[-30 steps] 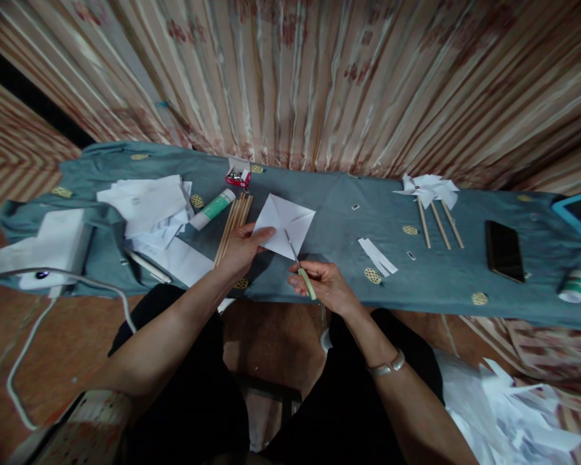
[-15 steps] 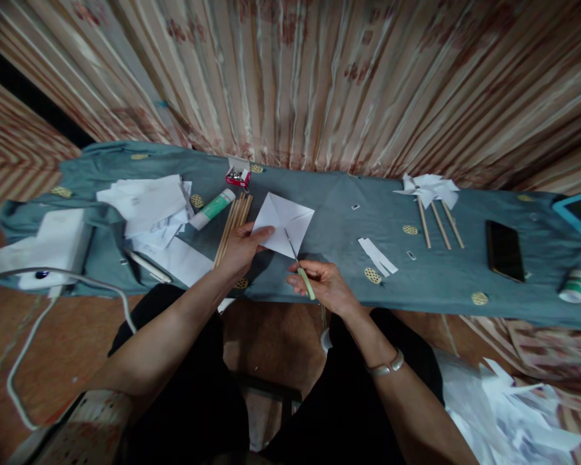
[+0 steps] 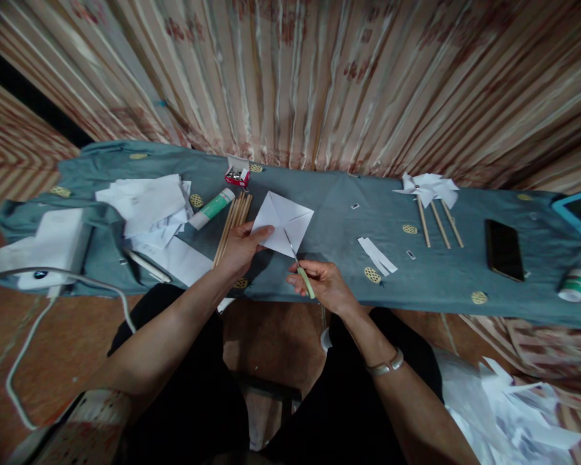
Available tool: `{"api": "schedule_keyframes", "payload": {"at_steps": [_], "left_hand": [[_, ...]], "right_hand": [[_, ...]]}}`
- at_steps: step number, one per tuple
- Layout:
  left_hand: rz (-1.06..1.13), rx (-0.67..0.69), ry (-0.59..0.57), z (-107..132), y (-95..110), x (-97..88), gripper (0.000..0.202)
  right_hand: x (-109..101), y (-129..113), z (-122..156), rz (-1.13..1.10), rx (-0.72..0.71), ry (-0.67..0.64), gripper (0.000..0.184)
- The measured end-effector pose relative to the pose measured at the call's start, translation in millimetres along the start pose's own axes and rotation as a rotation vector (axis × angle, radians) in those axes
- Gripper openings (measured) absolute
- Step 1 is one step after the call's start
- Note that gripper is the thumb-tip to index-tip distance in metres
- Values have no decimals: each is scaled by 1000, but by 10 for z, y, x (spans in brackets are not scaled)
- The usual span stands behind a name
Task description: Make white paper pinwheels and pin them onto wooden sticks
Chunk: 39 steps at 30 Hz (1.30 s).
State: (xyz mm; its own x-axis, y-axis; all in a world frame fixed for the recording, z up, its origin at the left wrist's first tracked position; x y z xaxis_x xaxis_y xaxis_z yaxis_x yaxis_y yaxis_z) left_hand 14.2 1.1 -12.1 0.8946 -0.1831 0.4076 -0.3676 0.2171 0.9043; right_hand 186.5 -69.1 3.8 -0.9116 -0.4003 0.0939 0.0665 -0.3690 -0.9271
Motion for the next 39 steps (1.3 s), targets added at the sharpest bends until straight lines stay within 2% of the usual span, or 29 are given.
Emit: {"api": "schedule_keyframes", "payload": {"at_steps": [5,12,15,18,20,22,27,28,30,33,37,39], "left_hand": [[-1,4,-4,-14,-18,-11,30],[-21,2,0,-14,-27,-15,31],[-6,1,10,-28,-10,-26,33],[28,17,28,-66,18,-60,37],[52,33,49,-95,30,-87,39],[53,29,60,-113,28,-102,41],[-37,-26,-29,-76,-17,-52,38],[-79,-35,-48,-61,-25,-38,36],[-204,-53,-80,-37,-35,-18,31],[-411,-54,-125,-26,-46,-10,22],[-534,-30,-201,-51,-89,-11,14],[-528,-10,-240,-64,-115,-11,20]], "right_hand": [[0,22,-7,-4,7,26,48],[-17,64,5,68,1,-9,51],[-55,114,38,193,-5,-26,52],[-108,125,110,431,-3,-5,49],[-156,94,182,604,1,49,47],[-234,43,269,770,8,163,45],[-614,-65,493,1174,103,683,45],[-700,-74,526,1249,145,745,46],[-848,-86,573,1366,246,810,44],[-978,-113,588,1435,392,841,43],[-993,-181,526,1414,489,848,45],[-974,-205,484,1415,505,835,43]]}}
Point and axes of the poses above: each hand's wrist, its own z-axis away from the middle knuckle, its own x-axis out of the palm, y = z × x, the point moved 1 cm from there along -z, towards the middle knuckle, and after that the axes turned 13 degrees about -y, right-handed, at the moved point
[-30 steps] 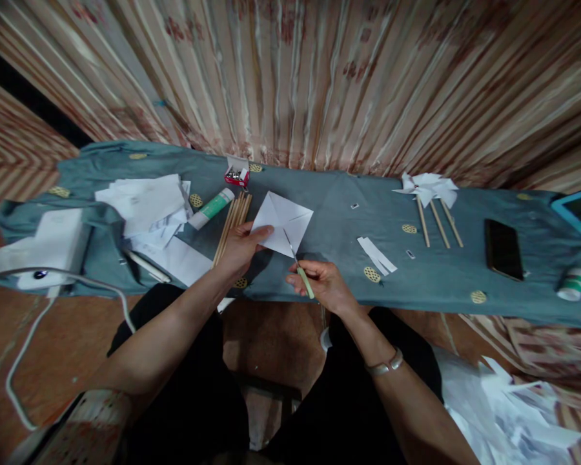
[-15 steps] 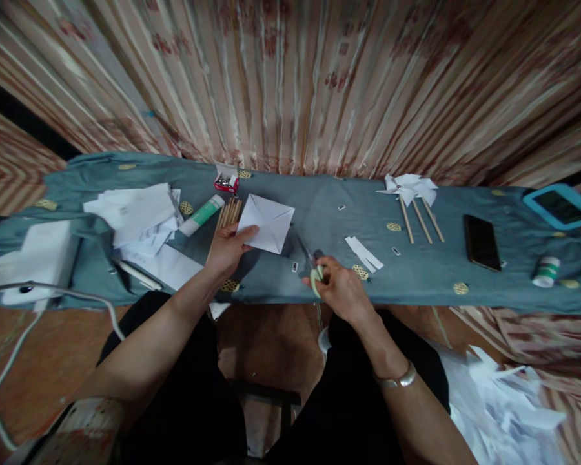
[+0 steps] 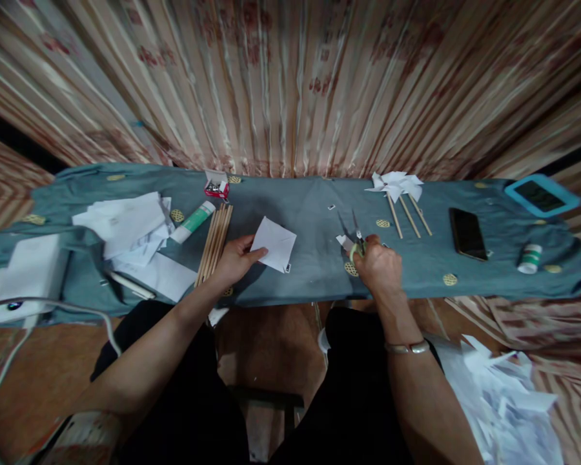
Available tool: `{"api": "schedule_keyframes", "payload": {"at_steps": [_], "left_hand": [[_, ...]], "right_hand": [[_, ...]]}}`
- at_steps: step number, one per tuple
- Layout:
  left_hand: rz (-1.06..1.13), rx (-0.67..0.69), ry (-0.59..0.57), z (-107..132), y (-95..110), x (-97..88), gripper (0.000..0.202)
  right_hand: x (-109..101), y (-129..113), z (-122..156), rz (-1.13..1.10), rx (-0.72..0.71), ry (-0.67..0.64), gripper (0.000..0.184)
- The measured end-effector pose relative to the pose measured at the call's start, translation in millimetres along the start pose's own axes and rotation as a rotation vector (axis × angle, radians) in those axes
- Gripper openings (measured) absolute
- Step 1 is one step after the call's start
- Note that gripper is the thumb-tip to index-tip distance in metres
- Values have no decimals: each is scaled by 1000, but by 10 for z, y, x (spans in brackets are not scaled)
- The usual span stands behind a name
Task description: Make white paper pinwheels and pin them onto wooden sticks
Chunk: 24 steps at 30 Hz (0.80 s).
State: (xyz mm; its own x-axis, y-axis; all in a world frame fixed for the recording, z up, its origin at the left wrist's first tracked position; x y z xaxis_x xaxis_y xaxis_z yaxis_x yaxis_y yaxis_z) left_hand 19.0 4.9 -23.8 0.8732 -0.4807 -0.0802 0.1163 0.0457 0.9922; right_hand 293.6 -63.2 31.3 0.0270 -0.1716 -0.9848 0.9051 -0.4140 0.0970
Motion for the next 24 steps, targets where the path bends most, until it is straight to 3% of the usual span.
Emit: {"api": "schedule_keyframes", "payload": {"at_steps": [5,11,15,20,24], "left_hand": [[-114,69,-28,21,-8,-9,46],[-373,115,44,134,116,-135,42],[-497,151,180,214,186,-389,39],[-823,218,473,335,139,-852,35],[-1049,120,495,399,79,-1060,44]], "right_hand": [[23,-36,-42,59,-45,-30,38],[92,18,-115,33,-80,-69,41],[114,27,-119,14,-118,-43,42],[107,-5,-76,79,-148,-71,27],[107,-28,-46,80,-136,-28,27]]}}
Point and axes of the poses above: each hand's wrist, its own z-axis away from the middle knuckle, its own x-axis out of the palm, y = z × x, the point moved 1 cm from there along -z, towards the middle knuckle, and after that the axes turned 13 degrees about -y, right-handed, at the moved point
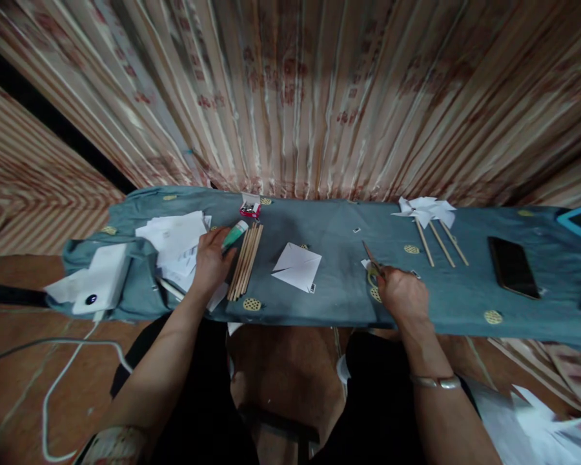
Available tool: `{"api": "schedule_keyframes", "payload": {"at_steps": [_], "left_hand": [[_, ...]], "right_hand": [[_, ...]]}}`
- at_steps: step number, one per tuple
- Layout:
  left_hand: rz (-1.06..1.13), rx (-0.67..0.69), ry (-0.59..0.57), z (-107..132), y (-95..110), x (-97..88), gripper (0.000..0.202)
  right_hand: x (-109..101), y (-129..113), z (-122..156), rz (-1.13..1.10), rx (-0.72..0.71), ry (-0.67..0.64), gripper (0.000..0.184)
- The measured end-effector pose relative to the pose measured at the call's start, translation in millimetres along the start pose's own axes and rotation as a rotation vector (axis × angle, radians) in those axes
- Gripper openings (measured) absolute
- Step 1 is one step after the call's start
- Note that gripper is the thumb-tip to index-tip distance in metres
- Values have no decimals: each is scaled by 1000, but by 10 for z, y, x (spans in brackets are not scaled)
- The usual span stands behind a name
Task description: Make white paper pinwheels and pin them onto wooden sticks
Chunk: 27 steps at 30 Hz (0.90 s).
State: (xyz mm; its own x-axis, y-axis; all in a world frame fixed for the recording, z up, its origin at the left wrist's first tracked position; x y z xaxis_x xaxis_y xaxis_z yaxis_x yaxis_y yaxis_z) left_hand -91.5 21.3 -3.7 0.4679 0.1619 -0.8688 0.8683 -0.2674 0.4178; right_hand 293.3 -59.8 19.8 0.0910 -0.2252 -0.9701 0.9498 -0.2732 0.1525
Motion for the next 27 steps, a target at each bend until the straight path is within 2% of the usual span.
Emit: {"api": "schedule_keyframes", "payload": {"at_steps": [5,12,17,22,25,27], "left_hand": [[-131,-55,-103,3,-7,-15,44],[-102,-80,-72,-29,-59,85,47],[42,-25,-11,2,-93,161,50],[245,-6,48,71,62,73,45],[396,8,81,90,195,-36,35],[560,-21,89,105,305,-71,32]], "right_hand": [[2,-19,12,-35,-8,86,39],[-10,-23,12,-84,-48,145,38],[-10,-39,24,-121,-70,137,40],[-64,-98,59,-218,-119,217,43],[-100,-199,107,-368,-212,264,42],[-101,-331,160,-548,-282,240,39]]}}
Point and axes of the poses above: each hand's wrist, its own z-axis away from the middle knuckle, its own x-axis out of the palm, y = z × x, the point moved 1 cm from there along -z, towards the middle knuckle, and after that the axes turned 13 degrees about -y, right-handed, at the moved point
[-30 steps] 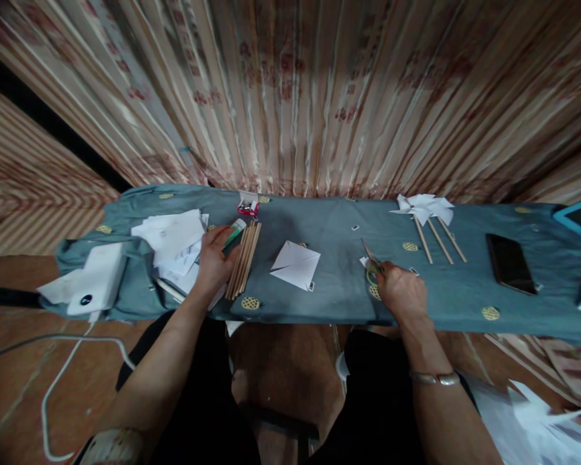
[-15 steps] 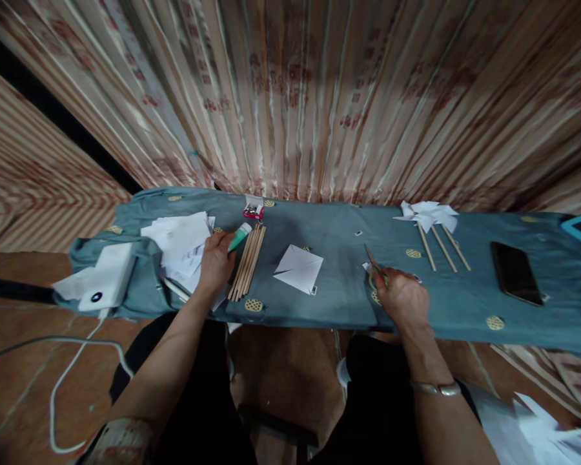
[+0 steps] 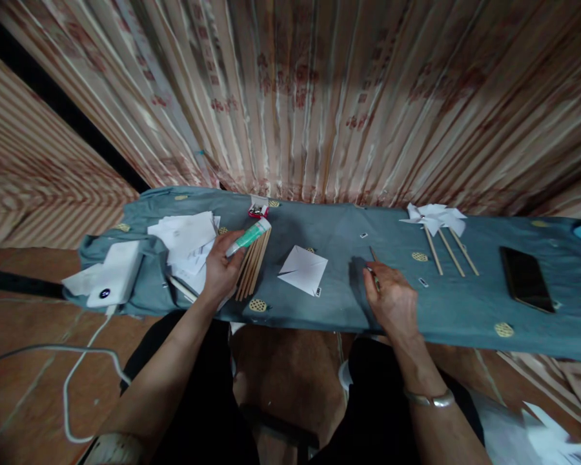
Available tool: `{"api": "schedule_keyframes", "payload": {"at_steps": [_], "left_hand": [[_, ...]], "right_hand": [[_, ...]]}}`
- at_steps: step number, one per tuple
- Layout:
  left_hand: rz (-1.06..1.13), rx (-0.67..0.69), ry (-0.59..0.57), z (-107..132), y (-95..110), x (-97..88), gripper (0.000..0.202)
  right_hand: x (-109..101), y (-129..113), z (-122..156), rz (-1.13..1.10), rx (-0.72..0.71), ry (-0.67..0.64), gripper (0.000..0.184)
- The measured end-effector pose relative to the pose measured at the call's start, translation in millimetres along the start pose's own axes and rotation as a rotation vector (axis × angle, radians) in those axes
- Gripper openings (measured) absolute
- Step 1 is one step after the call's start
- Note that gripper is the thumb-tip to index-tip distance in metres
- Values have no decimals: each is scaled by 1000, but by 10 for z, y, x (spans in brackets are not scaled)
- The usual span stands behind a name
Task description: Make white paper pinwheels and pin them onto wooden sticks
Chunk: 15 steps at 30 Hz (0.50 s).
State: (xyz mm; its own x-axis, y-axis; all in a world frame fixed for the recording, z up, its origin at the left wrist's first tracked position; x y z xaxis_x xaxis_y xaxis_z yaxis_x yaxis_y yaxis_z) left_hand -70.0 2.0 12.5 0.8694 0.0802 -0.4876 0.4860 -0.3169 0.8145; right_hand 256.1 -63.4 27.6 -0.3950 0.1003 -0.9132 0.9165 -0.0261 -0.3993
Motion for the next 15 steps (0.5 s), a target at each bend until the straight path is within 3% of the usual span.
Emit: {"api": "schedule_keyframes", "payload": {"at_steps": [1,3,6,8,11,15], "left_hand": [[125,-41,-10,19,54,40,32],[415,-140,-138,91,170,184,34],[756,-266,-348,271,365,458,38],[910,-350,-440,390,473,601,36],[1007,-414,-466,477,540,697,34],[941,-435,-459,446,496,725,34]], "right_hand": [[47,-80,17,-131,-7,-12,36],[168,-268,56,-489,14,-151,31],[315,-583,110,-1156,53,-405,47],[343,-752,122,-1432,64,-492,46],[332,-865,107,-1597,140,-502,48],[365,-820,72,-1649,188,-434,40]]}}
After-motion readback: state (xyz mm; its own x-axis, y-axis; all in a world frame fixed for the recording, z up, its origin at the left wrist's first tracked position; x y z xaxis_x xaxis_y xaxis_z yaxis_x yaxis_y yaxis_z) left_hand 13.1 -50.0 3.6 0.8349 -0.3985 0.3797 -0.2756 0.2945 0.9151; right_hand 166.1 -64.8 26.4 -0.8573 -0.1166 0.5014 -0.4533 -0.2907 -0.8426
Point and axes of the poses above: each hand's wrist, its own z-axis away from the middle knuckle, its own x-axis out of the palm, y = z × x, the point moved 1 cm from there along -z, towards the middle knuckle, and after that the axes turned 13 degrees about -y, right-handed, at the moved point
